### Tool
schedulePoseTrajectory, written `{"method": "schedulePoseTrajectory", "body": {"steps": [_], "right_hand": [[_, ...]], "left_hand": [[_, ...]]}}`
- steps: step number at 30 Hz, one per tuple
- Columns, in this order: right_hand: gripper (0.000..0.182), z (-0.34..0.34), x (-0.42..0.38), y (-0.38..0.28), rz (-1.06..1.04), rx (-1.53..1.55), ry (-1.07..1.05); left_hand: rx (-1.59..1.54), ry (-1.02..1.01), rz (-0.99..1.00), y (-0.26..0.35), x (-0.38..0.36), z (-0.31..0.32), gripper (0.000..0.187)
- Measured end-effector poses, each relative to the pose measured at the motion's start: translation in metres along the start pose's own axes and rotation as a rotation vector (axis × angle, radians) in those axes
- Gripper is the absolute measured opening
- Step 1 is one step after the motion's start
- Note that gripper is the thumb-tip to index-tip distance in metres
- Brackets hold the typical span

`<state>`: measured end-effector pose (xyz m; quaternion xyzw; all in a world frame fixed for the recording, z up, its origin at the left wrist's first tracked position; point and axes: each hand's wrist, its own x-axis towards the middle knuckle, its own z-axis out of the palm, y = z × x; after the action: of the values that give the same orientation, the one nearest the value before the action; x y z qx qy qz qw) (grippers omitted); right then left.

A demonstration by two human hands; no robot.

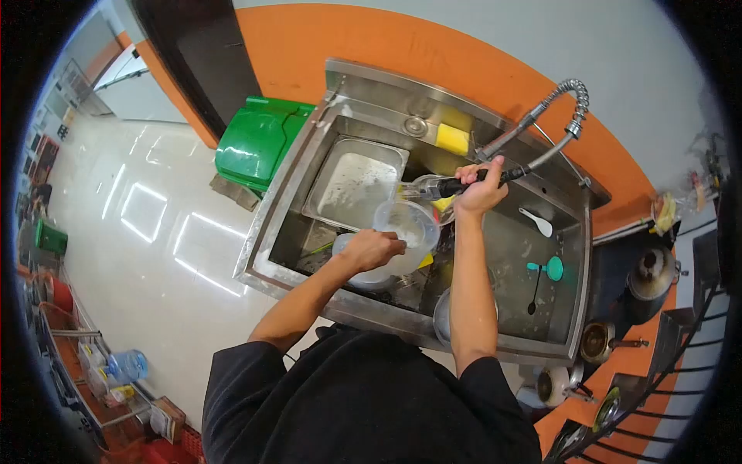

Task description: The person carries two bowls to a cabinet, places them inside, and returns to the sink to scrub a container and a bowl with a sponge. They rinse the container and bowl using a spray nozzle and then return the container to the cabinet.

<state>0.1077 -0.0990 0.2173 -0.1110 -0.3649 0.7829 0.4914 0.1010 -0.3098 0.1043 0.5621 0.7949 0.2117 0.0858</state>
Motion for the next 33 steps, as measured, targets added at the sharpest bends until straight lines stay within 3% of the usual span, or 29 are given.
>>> {"method": "schedulePoseTrajectory", "body": {"steps": [3, 5, 6, 8, 9, 12, 13, 15, 18, 19, 21, 22, 24, 25, 27, 28, 30, 33], "right_hand": [[0.047, -0.01, 0.003, -0.004, -0.102, -0.261, -0.037], [0.051, -0.02, -0.001, -0.004, -0.052, -0.308, -0.034], [0.049, -0.023, 0.0, -0.002, -0.052, -0.286, -0.019], [0.047, -0.024, 0.002, 0.0, -0.005, -0.212, 0.024], [0.045, -0.024, 0.003, 0.001, 0.045, -0.132, 0.061], [0.042, -0.011, -0.003, 0.001, 0.167, -0.072, 0.088], [0.042, -0.004, -0.007, 0.001, 0.164, -0.069, 0.085], [0.04, 0.01, -0.016, 0.003, 0.223, 0.016, 0.036], [0.042, 0.02, -0.019, 0.01, 0.277, 0.045, 0.01], [0.043, 0.023, -0.017, 0.011, 0.303, 0.055, -0.011], [0.046, 0.027, -0.01, 0.013, 0.281, 0.055, -0.012], [0.046, 0.029, -0.006, 0.014, 0.191, 0.013, -0.017], [0.046, 0.028, -0.002, 0.014, 0.103, -0.028, -0.026], [0.046, 0.027, 0.001, 0.012, 0.09, -0.052, -0.034], [0.045, 0.026, 0.004, 0.012, 0.075, -0.078, -0.051], [0.045, 0.027, 0.0, 0.009, 0.131, -0.085, -0.093], [0.046, 0.029, -0.009, 0.004, 0.233, -0.102, -0.154], [0.047, 0.032, -0.017, 0.0, 0.331, -0.051, -0.182]], "left_hand": [[-0.077, 0.064, -0.042, -0.01, -0.002, 0.003, 0.014], [-0.389, 0.319, -0.259, -0.023, -0.004, 0.005, 0.015], [-0.394, 0.312, -0.257, -0.031, -0.006, 0.003, 0.015], [-0.742, 0.408, -0.492, -0.05, -0.009, -0.002, 0.017], [-0.738, 0.406, -0.487, -0.063, -0.011, 0.006, 0.017], [-1.487, 0.545, -0.779, -0.087, -0.015, 0.031, 0.021], [-1.485, 0.547, -0.774, -0.09, -0.014, 0.041, 0.021], [-1.873, 0.547, -0.68, -0.101, -0.01, 0.066, 0.022], [-2.008, 0.578, -0.669, -0.057, -0.001, 0.038, 0.022], [-2.009, 0.578, -0.652, -0.05, 0.004, 0.033, 0.022], [-1.667, 0.526, -0.688, -0.04, 0.009, 0.024, 0.023], [-1.67, 0.529, -0.683, -0.038, 0.009, 0.018, 0.023], [-1.318, 0.34, -0.658, -0.034, 0.006, 0.004, 0.031], [-1.32, 0.345, -0.655, -0.034, 0.003, 0.001, 0.031], [-0.686, 0.328, -0.528, -0.035, 0.001, -0.006, 0.035], [-0.692, 0.334, -0.527, -0.037, 0.001, -0.006, 0.035], [-0.298, 0.351, -0.312, -0.037, 0.003, -0.003, 0.035], [-0.113, 0.279, -0.191, -0.023, 0.006, -0.011, 0.033]]}}
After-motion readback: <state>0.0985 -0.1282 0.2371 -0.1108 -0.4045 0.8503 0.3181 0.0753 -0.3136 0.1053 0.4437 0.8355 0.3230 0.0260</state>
